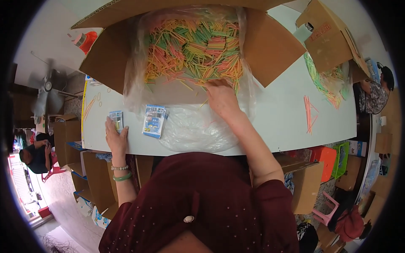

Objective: Packaging small colorful plastic items into plastic bags and placing them into cardboard boxes.

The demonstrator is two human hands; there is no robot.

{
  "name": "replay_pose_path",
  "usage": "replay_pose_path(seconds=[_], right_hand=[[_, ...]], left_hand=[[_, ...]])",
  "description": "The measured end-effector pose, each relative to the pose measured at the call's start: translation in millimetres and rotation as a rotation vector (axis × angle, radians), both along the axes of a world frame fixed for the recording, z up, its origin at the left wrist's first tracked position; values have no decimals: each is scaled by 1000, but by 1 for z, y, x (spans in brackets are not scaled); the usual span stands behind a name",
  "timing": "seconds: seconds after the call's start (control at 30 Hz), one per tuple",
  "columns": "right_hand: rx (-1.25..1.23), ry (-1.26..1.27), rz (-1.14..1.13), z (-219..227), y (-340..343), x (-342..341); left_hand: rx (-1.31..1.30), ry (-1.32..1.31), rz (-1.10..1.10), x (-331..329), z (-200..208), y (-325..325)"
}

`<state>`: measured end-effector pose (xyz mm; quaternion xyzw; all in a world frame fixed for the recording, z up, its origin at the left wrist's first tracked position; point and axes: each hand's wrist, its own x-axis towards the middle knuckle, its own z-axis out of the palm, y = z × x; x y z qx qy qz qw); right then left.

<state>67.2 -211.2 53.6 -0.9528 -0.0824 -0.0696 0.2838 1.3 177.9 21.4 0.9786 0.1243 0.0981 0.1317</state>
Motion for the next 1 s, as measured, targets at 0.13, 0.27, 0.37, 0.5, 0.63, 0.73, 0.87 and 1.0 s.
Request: replay_pose_path(seconds=[0.13,0.27,0.37,0.5,0.63,0.73,0.87,1.0], right_hand=[[-477,-166,157,-24,-9,36],[-538,-100,163,-31,-12,59],[-691,-27,261,-20,-13,67],[-742,-98,261,-22,-5,68],[-668,-136,188,-28,-12,71],[-509,-97,69,-27,-24,79],[238,70,-97,-11,-28,78],[954,261,-36,-12,-25,60]], left_hand=[[309,-10,54,4,28,-37],[137,-170,-238,0,30,-64],[56,-196,-445,-4,32,-91],[-18,-138,-633,-4,29,-114],[-23,-183,-741,-2,33,-129],[-24,-183,-756,-1,35,-132],[-39,-192,-753,-3,34,-130],[-313,-110,-701,-4,35,-132]])
